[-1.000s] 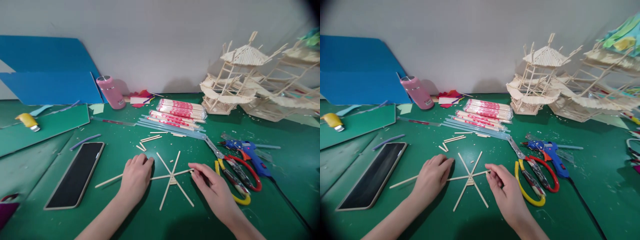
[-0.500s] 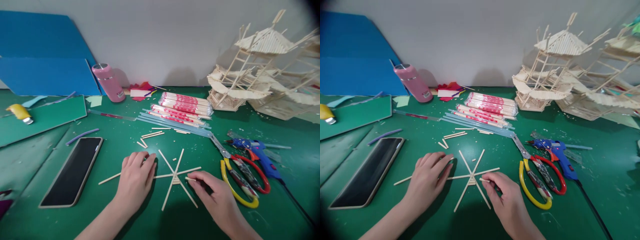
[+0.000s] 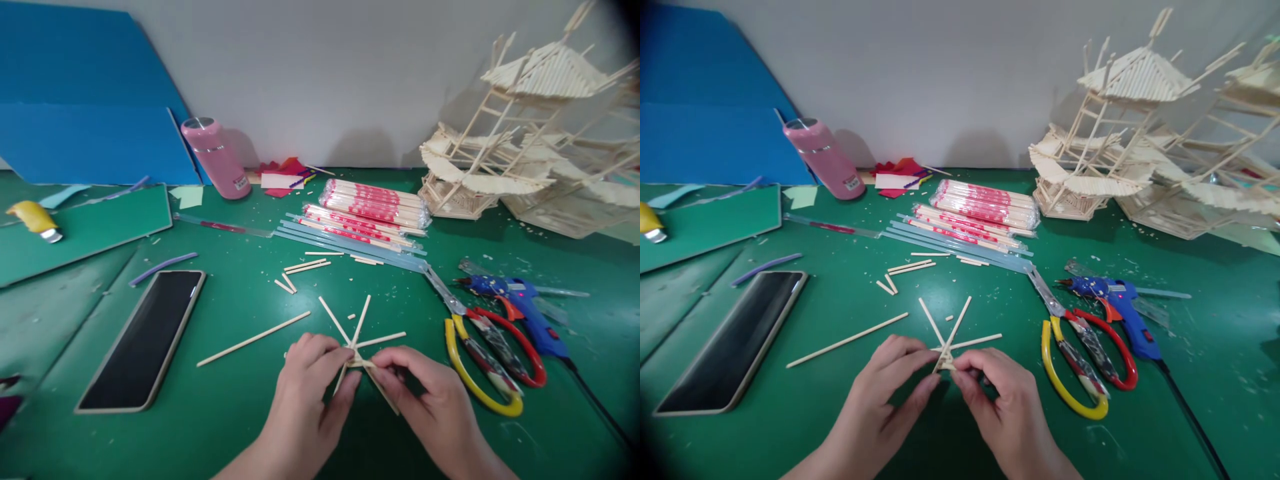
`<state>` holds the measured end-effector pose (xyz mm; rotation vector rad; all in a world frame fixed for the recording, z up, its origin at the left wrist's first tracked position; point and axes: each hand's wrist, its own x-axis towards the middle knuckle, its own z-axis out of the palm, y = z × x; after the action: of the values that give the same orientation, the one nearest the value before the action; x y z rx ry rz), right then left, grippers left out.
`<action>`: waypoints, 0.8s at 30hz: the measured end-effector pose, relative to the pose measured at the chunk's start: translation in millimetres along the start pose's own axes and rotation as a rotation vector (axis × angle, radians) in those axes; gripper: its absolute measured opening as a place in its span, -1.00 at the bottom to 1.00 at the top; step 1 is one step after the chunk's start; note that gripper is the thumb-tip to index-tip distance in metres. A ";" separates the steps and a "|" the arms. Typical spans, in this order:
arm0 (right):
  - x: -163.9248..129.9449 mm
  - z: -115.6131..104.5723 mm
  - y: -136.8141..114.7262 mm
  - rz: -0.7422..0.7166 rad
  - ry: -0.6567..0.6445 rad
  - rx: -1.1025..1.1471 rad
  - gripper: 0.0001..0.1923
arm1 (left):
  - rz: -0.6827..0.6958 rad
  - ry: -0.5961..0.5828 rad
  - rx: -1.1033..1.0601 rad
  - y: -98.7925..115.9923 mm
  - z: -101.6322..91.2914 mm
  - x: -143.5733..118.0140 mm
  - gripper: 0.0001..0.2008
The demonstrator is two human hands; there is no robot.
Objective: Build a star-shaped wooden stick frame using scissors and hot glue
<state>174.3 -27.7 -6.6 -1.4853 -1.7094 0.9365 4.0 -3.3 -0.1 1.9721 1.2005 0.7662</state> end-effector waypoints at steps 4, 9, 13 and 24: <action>0.5 3.9 -5.8 -0.030 0.079 0.077 -0.98 | -0.190 -0.034 -0.407 5.1 -2.5 3.4 -0.86; 3.2 14.6 -13.8 -0.108 0.206 0.148 -0.95 | -0.416 -0.071 -0.820 11.9 -1.4 3.6 -0.88; 2.2 23.0 -19.2 -0.156 0.190 0.142 -0.93 | -0.488 -0.024 -0.978 8.6 1.5 -0.5 -0.90; -29.3 -74.4 50.9 0.101 0.478 -0.607 -0.68 | -0.488 0.004 -0.882 8.8 -9.8 3.2 -0.81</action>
<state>267.1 -45.7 -13.3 -1.9943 -1.6270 0.0600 2.2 -0.8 13.1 0.9163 1.0250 0.8367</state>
